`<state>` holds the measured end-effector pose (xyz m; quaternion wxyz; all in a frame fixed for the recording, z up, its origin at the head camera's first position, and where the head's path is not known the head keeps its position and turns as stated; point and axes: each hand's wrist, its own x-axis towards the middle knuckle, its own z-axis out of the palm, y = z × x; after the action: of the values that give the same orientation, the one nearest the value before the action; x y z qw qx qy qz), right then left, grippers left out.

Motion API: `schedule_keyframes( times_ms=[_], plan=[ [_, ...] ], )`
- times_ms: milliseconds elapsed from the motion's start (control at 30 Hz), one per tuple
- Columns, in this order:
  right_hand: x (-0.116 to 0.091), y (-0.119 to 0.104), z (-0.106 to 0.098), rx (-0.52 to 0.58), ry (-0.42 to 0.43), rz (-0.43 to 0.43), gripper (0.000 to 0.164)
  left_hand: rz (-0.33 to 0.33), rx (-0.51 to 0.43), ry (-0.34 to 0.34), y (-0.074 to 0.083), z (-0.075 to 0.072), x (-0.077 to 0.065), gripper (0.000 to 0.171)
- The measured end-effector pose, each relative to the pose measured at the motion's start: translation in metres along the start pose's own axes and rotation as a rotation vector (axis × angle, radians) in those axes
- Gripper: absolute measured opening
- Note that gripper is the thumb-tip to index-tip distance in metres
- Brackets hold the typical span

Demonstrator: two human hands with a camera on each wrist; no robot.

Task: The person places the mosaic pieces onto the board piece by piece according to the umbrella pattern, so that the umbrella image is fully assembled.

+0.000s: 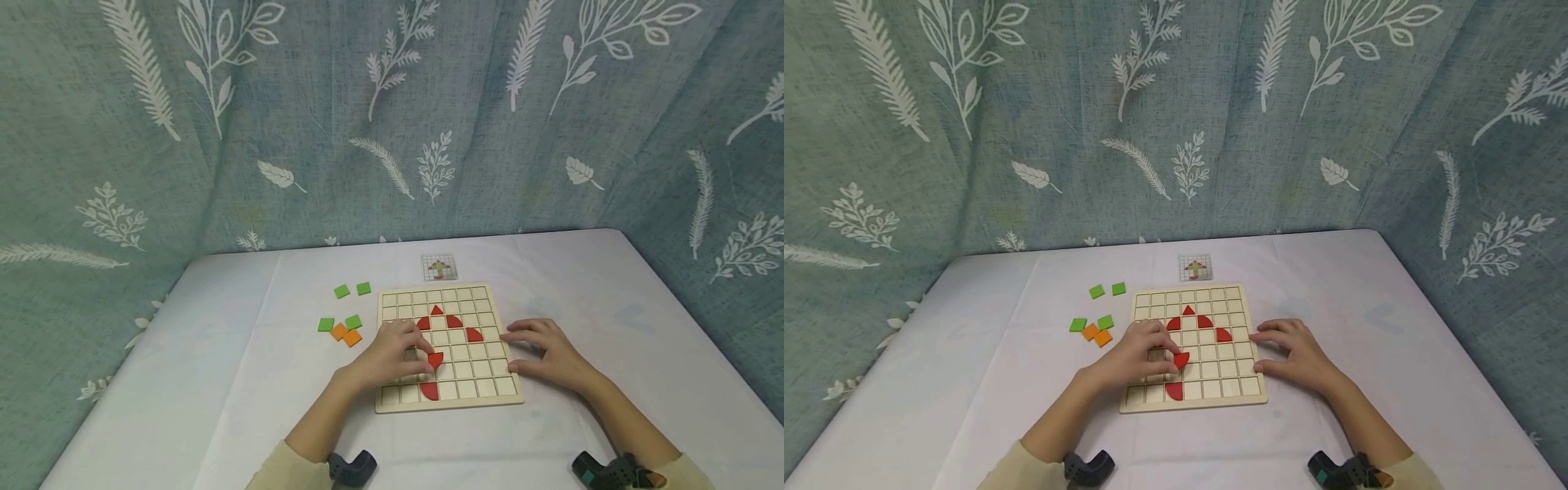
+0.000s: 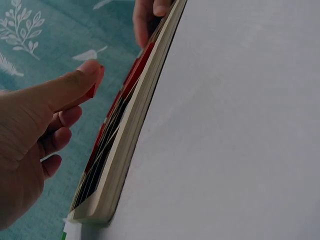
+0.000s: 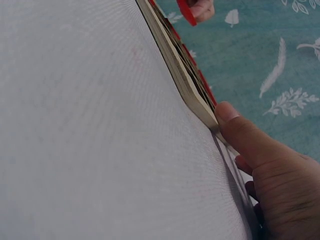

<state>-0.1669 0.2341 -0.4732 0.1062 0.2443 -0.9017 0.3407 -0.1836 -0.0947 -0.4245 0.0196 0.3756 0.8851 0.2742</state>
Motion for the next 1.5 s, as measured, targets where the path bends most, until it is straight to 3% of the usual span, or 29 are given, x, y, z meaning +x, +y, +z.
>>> schedule_keyframes(
  times_ms=[500, 633, 933, 1500],
  plan=[
    [0.0, 0.0, 0.0, 0.002, 0.004, -0.005, 0.048, 0.037, 0.012, -0.098, 0.016, 0.008, 0.002, 0.025],
    [0.0, 0.001, 0.0, 0.004, 0.005, 0.0, 0.047, 0.018, -0.001, -0.133, 0.019, 0.009, 0.002, 0.026],
    [0.0, 0.0, 0.0, 0.004, 0.006, -0.007, 0.047, 0.027, 0.048, -0.174, 0.015, 0.013, 0.001, 0.028],
    [0.0, -0.001, -0.001, 0.013, 0.005, -0.019, 0.047, 0.027, 0.121, -0.167, 0.015, 0.016, -0.002, 0.023]
  ],
)
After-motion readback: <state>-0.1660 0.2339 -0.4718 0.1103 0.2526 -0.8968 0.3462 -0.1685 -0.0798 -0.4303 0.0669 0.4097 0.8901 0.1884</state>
